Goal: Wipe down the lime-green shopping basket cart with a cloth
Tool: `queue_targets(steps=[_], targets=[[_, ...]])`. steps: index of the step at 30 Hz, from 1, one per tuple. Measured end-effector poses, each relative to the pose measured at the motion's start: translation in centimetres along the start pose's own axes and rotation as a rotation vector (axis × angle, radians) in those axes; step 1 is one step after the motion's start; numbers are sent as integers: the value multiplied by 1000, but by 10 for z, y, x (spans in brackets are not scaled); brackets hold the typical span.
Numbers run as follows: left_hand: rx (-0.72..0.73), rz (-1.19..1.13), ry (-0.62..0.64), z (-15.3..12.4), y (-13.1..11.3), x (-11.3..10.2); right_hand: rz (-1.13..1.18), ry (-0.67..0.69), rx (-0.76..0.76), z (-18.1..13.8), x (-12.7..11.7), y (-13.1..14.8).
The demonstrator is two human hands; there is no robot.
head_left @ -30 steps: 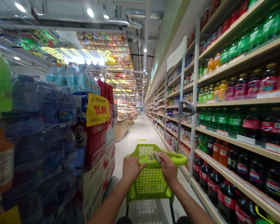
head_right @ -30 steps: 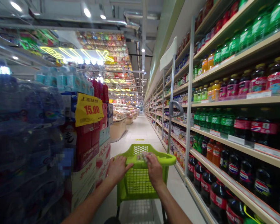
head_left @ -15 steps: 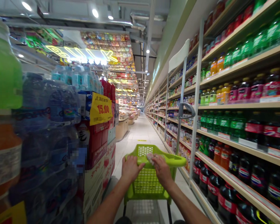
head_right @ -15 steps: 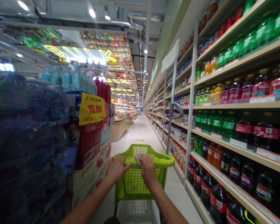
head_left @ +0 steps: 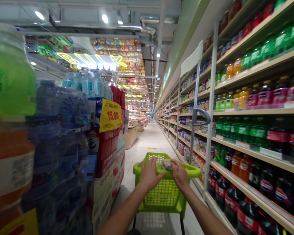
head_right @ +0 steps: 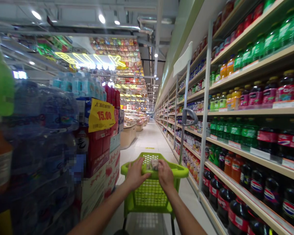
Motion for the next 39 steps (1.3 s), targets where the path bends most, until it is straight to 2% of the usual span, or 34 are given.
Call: queue_targets(steps=[3,5,9,11,13,15,17,19,24,26,28,32,34,36,39], targets=[[62,-187,31,9,-22,18,140,56,47,-1,26,31],[90,-253,8,13,-31,24,149,102,34,-1,34,39],[78,-250,-36,13,-33,20,-74,166,-64,-2,28,24],[70,-196,-27,12,-23,12,-267,115,-46,0,13,2],[-1,-108,-34,13,-2,1,-419,83,-50,1,-3,-18],[-130,-19,-60,15,21,-11,-478,96,-99,1,-13,-31],[-207,27,-65,19,32,-16,-473,94,-126,0,-19,-35],[-180,19,-46,22,21,-12,-456,53,-123,-2,-21,-34],[28,-42,0,21,-54,18,-394,9,-138,-8,-16,-26],[102,-90,-2,18,-70,26,-368,10,-148,-9,-16,-26],[92,-117,-12,16,-61,25,-343,20,-155,-10,-17,-26],[-58,-68,-55,20,-3,3,-313,48,-149,-12,-14,-22],[-130,-39,-78,23,17,-7,-307,52,-141,-14,-11,-17],[-149,-36,-75,24,15,-7,-295,56,-134,-16,-6,-11],[-49,-92,-39,22,-26,11,-267,67,-152,-21,0,-3]])
Point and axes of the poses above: each hand's wrist, its own z-axis towards the middle knuckle, its own x-axis out of the palm, y = z × x, the point moved 5 cm from there along z, towards the middle knuckle, and after that the axes turned 8 degrees about -y, right-handed, at the moved point
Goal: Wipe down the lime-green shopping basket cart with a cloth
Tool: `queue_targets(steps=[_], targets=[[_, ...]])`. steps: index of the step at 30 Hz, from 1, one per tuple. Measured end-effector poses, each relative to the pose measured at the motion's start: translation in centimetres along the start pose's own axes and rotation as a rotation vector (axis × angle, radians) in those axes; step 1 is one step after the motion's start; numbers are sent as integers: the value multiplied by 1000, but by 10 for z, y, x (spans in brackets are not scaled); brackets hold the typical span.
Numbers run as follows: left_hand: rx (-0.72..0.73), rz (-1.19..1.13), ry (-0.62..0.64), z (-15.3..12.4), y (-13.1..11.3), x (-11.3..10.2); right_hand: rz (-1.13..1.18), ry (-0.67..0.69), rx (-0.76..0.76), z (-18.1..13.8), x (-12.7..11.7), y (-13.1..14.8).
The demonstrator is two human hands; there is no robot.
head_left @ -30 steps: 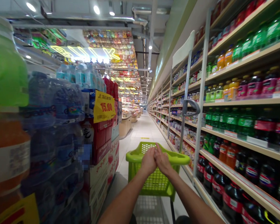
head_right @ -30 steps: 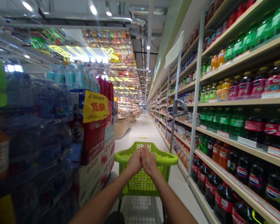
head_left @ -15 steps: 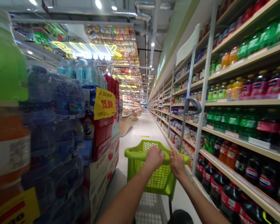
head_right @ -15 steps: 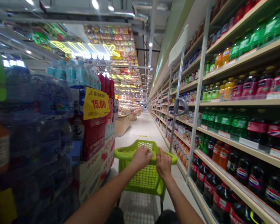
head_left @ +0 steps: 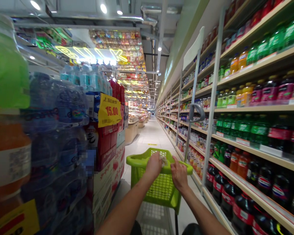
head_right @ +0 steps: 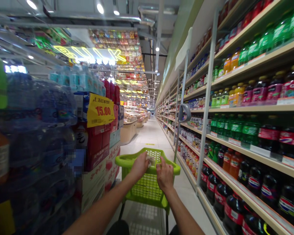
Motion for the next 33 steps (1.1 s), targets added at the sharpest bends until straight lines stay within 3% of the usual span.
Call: queue_targets(steps=[2,4,6,10,12,17,19,24,26,33], targets=[[93,-46,32,-6,-27,16,13,-10,-27,-2,-1,4],[138,-64,47,-9,-35,22,30,-23,-44,-3,-3,6],[113,-49,36,-7,-18,13,62,-16,-43,-3,-4,6],[-40,30,-25,5,39,-20,124,-34,12,-2,-3,6],[-75,53,-29,7,45,-24,123,-65,43,-2,-2,7],[74,-1,59,-3,-9,7,132,-39,19,-3,0,10],[87,-6,74,-3,-14,10,139,-30,9,-3,-2,6],[-92,68,18,13,46,-21,116,-50,6,-1,-6,0],[-111,74,9,16,53,-25,115,-73,44,0,-6,0],[173,-96,137,-2,-22,22,125,-48,-23,-3,-9,5]])
Point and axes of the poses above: each hand's wrist, its own z-axis towards the middle knuckle, its own x-axis out of the palm, y = z × x, the point moved 5 cm from there along z, towards the middle knuckle, and after that the axes turned 8 degrees about -y, right-handed, at the moved point
